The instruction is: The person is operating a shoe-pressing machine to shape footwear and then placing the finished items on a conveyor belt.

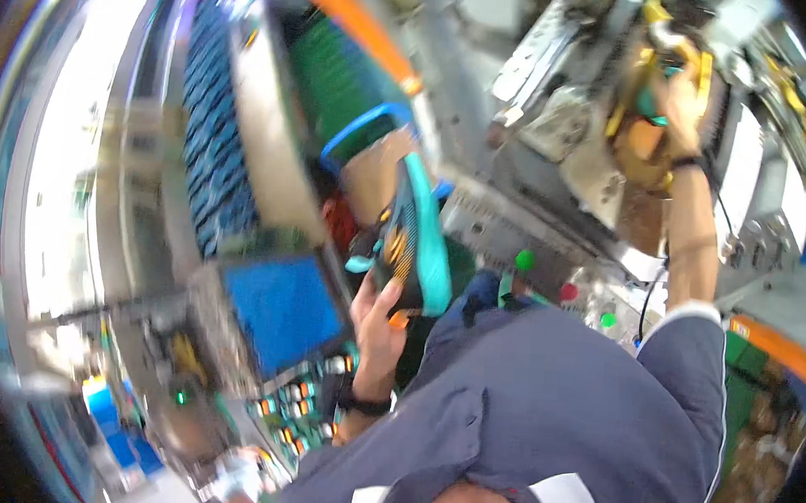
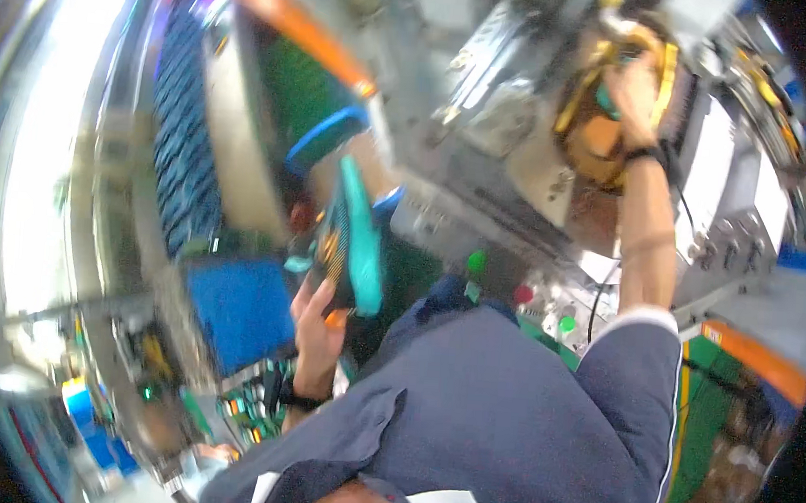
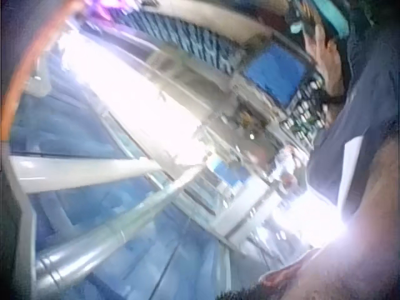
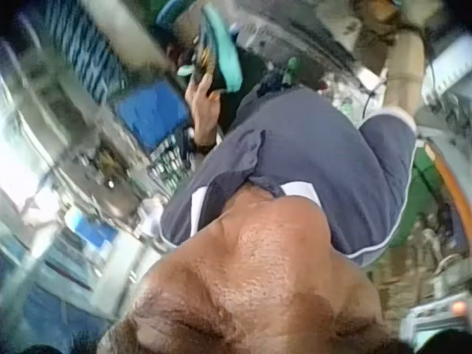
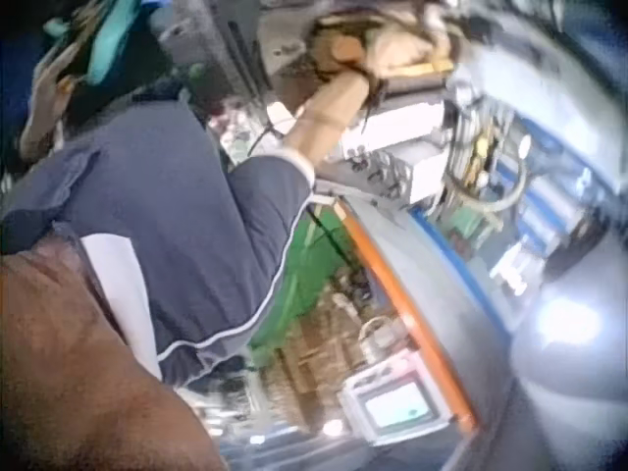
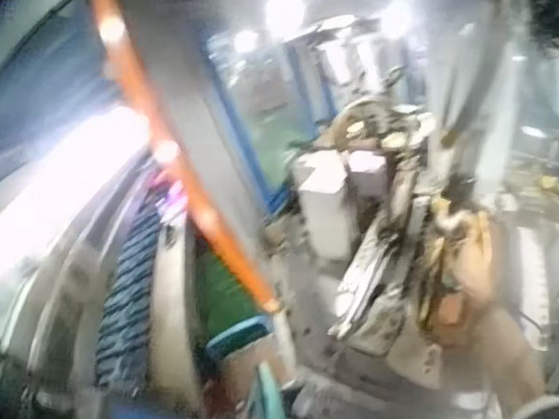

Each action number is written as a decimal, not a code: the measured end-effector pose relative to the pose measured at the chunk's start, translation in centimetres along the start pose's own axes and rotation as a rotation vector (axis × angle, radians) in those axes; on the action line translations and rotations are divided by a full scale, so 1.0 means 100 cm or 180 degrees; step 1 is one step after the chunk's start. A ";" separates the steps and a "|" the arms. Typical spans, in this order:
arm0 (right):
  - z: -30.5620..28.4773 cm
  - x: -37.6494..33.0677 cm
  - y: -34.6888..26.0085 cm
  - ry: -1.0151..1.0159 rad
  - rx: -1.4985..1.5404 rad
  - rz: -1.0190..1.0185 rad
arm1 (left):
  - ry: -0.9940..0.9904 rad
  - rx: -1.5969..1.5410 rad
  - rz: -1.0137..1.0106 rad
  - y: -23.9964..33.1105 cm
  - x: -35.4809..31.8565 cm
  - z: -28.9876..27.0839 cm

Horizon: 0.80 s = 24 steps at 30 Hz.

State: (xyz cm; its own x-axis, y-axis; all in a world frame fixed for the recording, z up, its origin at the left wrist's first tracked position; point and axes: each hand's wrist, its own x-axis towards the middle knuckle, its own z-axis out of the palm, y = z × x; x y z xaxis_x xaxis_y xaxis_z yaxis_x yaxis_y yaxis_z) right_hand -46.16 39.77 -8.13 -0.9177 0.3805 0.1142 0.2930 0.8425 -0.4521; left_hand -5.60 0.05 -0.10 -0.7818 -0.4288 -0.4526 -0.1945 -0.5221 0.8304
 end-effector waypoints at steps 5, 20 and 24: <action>-0.032 -0.233 -0.082 -0.0030 0.1769 -0.2114 | 0.0164 -0.0567 -0.0349 -0.038 -0.027 -0.015; 0.153 -0.361 -0.016 -0.1510 0.0788 -0.3591 | 0.2684 -0.1110 -0.0139 -0.128 -0.182 -0.133; 0.160 -0.343 -0.016 -0.2115 0.0660 -0.3377 | 0.3587 -0.0952 0.0756 -0.177 -0.218 -0.197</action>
State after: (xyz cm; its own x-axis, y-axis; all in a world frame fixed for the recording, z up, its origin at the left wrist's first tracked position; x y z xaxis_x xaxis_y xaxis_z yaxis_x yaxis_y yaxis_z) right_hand -19.42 19.26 -25.45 -0.6501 -0.7569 0.0668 -0.6581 0.5169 -0.5475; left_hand 26.59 4.14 -11.33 0.2107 -0.8665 -0.4525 0.1479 -0.4293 0.8910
